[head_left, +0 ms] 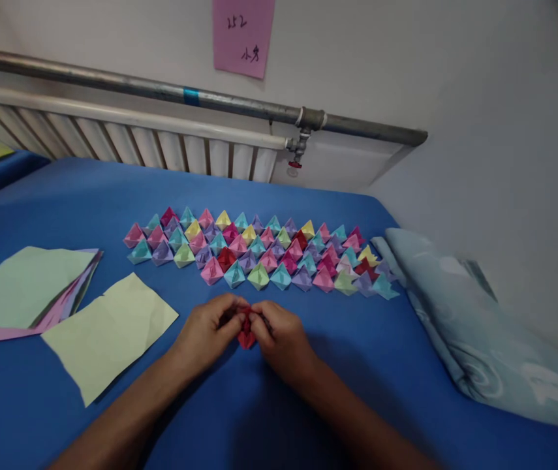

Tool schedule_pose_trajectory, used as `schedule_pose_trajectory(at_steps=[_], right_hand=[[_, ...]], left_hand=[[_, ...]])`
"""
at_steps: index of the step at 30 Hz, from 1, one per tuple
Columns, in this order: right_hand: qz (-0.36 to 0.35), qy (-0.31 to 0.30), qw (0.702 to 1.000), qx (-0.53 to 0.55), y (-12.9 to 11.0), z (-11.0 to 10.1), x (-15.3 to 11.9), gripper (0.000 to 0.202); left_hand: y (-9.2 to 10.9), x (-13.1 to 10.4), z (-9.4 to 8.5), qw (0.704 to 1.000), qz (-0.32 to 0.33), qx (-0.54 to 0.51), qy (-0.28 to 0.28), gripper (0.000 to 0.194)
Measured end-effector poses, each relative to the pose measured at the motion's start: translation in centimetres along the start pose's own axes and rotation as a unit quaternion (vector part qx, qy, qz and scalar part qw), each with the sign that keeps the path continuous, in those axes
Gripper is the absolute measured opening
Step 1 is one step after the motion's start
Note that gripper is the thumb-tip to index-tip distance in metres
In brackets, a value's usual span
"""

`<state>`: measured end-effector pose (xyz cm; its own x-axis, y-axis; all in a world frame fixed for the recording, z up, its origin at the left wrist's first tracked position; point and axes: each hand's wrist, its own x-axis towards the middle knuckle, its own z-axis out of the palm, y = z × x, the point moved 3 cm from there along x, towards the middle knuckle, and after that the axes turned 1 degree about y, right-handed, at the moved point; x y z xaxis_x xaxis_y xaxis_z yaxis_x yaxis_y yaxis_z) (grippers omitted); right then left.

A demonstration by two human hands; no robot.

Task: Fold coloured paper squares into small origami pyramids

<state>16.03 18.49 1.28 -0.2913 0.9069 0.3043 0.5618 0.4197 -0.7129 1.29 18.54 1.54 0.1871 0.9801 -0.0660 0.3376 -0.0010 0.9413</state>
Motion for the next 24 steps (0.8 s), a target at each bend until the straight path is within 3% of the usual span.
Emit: schedule_pose_trajectory(at_steps=[2,5,9,14,19,24], right_hand=[[-0.001,0.002,1.000,-0.007,0.1,-0.2,0.1,0.018],[0.001,0.010,1.000,-0.022,0.3,-0.4,0.2,0.018],[0.003,0.024,0.999,-0.043,0.6,-0.4,0.2,0.018],[0.026,-0.001,0.998,-0.059,0.7,-0.2,0.3,0.016],[0.032,-0.036,0.993,-0.105,0.7,0.0,0.2,0.016],[0.042,-0.037,0.991,-0.123,0.7,0.1,0.2,0.014]], left_hand=[[0.0,0.0,-0.5,1.000,-0.002,0.007,0.024,0.024],[0.5,-0.2,-1.3,0.994,0.052,0.086,0.049,0.017],[1.1,-0.7,-1.1,0.984,0.113,0.140,-0.017,0.017],[0.8,-0.7,-0.3,0.971,0.099,0.209,-0.064,0.019],[0.5,-0.7,0.3,0.953,0.116,0.266,-0.084,0.007],[0.4,-0.9,0.7,0.944,0.132,0.294,-0.065,0.019]])
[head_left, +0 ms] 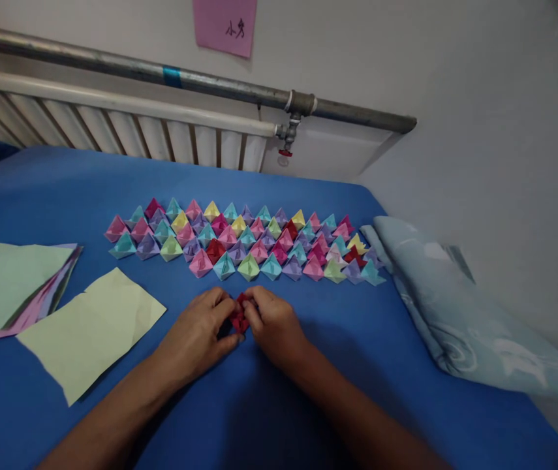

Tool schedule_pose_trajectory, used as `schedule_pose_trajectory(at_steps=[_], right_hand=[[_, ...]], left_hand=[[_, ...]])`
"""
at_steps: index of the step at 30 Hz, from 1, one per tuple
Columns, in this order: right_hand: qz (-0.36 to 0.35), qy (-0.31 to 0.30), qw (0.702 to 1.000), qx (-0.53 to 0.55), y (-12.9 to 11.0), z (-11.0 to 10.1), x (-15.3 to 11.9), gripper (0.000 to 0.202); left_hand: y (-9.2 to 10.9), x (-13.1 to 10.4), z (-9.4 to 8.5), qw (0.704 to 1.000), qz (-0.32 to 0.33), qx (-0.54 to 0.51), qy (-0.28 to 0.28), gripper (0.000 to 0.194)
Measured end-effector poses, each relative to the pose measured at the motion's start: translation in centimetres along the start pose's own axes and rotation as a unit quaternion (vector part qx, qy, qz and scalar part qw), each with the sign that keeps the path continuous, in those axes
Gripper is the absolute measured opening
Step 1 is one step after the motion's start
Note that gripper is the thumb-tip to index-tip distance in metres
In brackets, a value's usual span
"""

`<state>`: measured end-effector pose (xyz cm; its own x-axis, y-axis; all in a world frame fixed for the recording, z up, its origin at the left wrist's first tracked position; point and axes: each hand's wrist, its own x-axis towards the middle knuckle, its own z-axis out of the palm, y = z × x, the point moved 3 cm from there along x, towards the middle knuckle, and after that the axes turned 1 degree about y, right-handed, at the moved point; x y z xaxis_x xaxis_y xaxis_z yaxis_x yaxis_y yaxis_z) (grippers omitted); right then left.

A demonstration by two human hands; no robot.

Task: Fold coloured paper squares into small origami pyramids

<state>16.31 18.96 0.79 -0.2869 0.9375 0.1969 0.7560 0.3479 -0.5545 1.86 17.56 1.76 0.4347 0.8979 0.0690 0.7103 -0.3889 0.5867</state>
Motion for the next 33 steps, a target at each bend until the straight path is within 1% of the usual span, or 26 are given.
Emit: schedule_pose_trajectory(at_steps=[5,7,10,11,13,16,19,24,29,33], right_hand=[[0.012,0.000,1.000,0.005,0.0,0.0,0.2,0.019],[0.009,0.021,0.999,0.022,0.1,-0.5,0.1,0.020],[0.002,0.057,0.996,0.067,0.0,-1.6,-0.5,0.014],[-0.004,0.052,0.996,0.076,-0.1,-2.0,-0.7,0.011],[-0.015,0.003,0.997,0.080,-0.3,-2.2,-1.1,0.012],[-0.016,-0.073,0.995,0.060,-0.5,-2.0,-1.4,0.019],[-0.011,-0.111,0.993,0.046,-0.6,-1.8,-1.3,0.019],[0.009,-0.120,0.992,0.033,-0.6,-1.8,-1.2,0.011],[0.012,-0.127,0.991,0.041,-0.6,-1.7,-1.3,0.015],[0.011,-0.120,0.992,0.039,-0.5,-1.5,-1.4,0.012]], left_hand=[[0.0,0.0,0.2,0.999,0.021,0.027,-0.001,0.004],[-0.2,0.0,0.1,0.999,0.021,0.025,-0.001,0.002],[-0.4,0.1,0.0,1.000,0.019,0.020,-0.001,0.003],[-0.4,0.1,-0.1,1.000,0.020,0.019,-0.003,0.004],[-0.4,0.1,-0.1,1.000,0.022,0.019,-0.005,0.006],[-0.5,0.1,-0.1,0.999,0.029,0.026,0.005,0.007],[-0.6,0.1,0.0,0.999,0.038,0.033,0.010,0.007],[-0.8,0.1,0.1,0.999,0.036,0.029,0.007,0.007],[-0.7,0.1,0.0,0.999,0.030,0.017,0.016,0.007],[-0.7,0.1,0.0,0.999,0.036,0.027,0.022,0.006]])
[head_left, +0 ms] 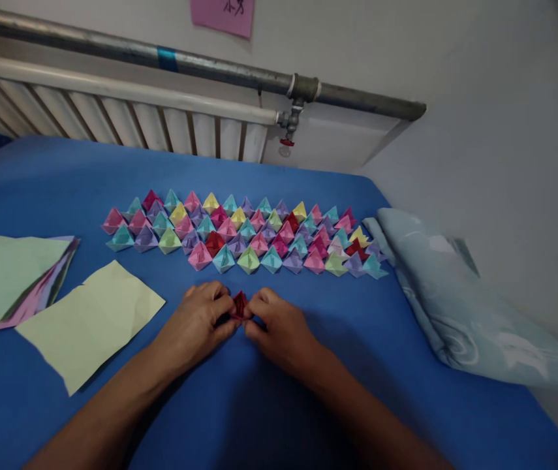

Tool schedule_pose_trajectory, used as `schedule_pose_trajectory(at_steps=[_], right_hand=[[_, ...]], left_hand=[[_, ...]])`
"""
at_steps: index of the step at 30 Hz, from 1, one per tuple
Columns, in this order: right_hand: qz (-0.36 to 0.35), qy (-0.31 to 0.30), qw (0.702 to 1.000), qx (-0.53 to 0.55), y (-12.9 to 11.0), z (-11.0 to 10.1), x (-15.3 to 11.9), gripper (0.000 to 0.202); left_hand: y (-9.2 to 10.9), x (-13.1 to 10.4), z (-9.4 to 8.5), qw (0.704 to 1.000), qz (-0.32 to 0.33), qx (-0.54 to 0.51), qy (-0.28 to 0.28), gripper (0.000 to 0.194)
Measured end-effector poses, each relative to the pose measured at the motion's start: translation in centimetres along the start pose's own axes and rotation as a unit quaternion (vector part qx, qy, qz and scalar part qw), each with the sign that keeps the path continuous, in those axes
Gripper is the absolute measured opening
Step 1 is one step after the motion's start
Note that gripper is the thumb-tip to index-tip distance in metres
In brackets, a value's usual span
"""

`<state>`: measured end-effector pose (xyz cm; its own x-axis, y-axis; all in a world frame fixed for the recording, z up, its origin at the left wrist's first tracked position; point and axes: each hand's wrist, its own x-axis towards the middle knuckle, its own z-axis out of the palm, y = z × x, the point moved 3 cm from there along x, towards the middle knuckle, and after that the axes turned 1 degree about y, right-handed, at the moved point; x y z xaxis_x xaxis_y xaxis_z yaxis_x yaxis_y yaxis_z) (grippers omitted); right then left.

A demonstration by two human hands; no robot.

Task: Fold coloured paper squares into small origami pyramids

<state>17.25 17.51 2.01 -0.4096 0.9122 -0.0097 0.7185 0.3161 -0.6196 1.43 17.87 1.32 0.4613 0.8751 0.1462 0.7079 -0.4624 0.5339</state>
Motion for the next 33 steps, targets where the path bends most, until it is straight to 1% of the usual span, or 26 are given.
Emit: schedule_pose_trajectory(at_steps=[6,10,12,14,15,17,20,22,24,27,30,32,33], right_hand=[[-0.019,-0.002,1.000,-0.007,0.1,0.1,-0.2,0.014],[-0.027,-0.010,0.999,-0.043,0.0,0.1,-0.1,0.010],[-0.028,-0.013,0.999,-0.043,0.0,0.0,0.0,0.010],[-0.032,-0.016,0.999,-0.021,0.0,-0.1,0.1,0.013],[-0.037,-0.016,0.999,-0.006,0.1,-0.2,0.1,0.015],[-0.050,-0.015,0.998,0.020,0.2,-0.4,0.0,0.019],[-0.080,-0.025,0.996,0.029,0.1,-0.7,-0.2,0.021],[-0.101,-0.040,0.994,0.021,-0.1,-0.8,-0.4,0.018],[-0.121,-0.051,0.991,0.012,-0.3,-0.9,-0.4,0.016],[-0.148,-0.059,0.987,0.006,-0.5,-0.9,-0.4,0.016],[-0.150,-0.057,0.987,0.004,-0.2,-1.0,-0.2,0.019],[-0.142,-0.048,0.988,0.022,0.1,-1.3,-0.1,0.023],[-0.136,-0.035,0.989,0.037,0.2,-1.5,-0.2,0.026]], left_hand=[[0.2,0.0,0.0,1.000,0.004,0.008,-0.012,0.005],[0.3,0.1,0.2,1.000,0.012,0.017,-0.022,0.009],[0.3,0.1,0.0,1.000,0.005,0.004,-0.023,0.007],[0.2,0.1,-0.6,0.999,-0.012,-0.038,-0.023,0.007],[0.1,0.1,-1.0,0.997,-0.024,-0.065,-0.017,0.010],[0.0,0.1,-2.0,0.993,-0.047,-0.111,0.016,0.014],[-0.2,0.1,-3.4,0.985,-0.075,-0.127,0.090,0.019],[-0.2,0.1,-3.7,0.983,-0.072,-0.132,0.105,0.023],[0.1,0.3,-3.4,0.985,-0.047,-0.146,0.085,0.025],[0.4,0.3,-2.5,0.986,-0.021,-0.162,0.024,0.021],[0.3,0.2,-1.8,0.985,-0.051,-0.163,-0.022,0.021],[0.2,0.1,-1.8,0.983,-0.074,-0.162,-0.033,0.019],[0.2,0.0,-1.8,0.982,-0.082,-0.164,-0.034,0.018]])
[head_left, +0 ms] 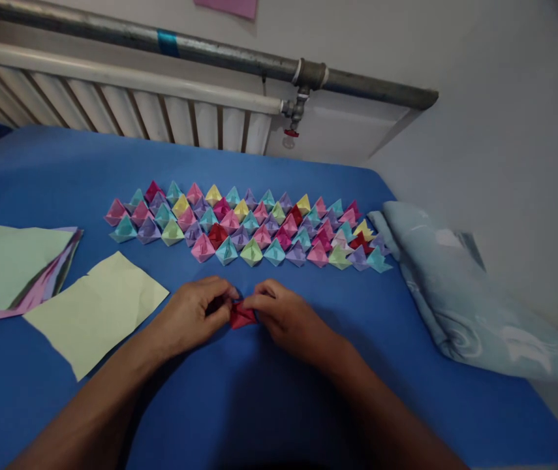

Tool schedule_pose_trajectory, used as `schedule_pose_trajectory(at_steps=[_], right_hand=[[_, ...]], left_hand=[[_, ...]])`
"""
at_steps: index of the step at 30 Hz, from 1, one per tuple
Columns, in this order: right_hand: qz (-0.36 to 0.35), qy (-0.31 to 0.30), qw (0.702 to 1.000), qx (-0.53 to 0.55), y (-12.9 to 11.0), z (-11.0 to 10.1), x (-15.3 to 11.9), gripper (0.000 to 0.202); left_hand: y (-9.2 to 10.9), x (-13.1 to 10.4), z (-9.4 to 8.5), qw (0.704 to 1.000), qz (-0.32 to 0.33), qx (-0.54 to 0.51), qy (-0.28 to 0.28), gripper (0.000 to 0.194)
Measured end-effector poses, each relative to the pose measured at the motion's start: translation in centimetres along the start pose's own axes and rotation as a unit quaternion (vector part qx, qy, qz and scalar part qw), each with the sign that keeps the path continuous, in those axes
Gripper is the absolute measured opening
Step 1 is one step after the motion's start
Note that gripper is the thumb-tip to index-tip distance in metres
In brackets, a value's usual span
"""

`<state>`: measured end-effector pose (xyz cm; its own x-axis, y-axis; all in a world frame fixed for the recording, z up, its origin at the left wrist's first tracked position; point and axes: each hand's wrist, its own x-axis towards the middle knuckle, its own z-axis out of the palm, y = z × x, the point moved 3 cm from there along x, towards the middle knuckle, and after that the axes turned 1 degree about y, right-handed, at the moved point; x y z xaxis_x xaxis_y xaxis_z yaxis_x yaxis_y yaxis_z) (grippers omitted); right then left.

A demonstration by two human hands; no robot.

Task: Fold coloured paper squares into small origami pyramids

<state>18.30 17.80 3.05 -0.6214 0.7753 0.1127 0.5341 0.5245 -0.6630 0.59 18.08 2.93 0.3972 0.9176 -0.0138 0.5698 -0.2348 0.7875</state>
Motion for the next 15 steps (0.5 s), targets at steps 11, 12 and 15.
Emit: schedule_pose_trajectory(at_steps=[11,12,15], right_hand=[[0.127,0.033,0.991,-0.003,-1.9,0.0,-0.7,0.006],[0.127,0.034,0.991,-0.009,-1.8,0.2,-0.7,0.004],[0.118,0.058,0.991,-0.030,-1.3,0.3,-0.7,0.015]], left_hand=[[0.4,0.0,-0.2,1.000,-0.001,0.000,-0.009,0.019],[0.3,0.0,-0.2,1.000,-0.011,-0.002,-0.015,0.020],[-0.2,0.0,-0.1,0.999,-0.043,0.000,-0.032,0.022]])
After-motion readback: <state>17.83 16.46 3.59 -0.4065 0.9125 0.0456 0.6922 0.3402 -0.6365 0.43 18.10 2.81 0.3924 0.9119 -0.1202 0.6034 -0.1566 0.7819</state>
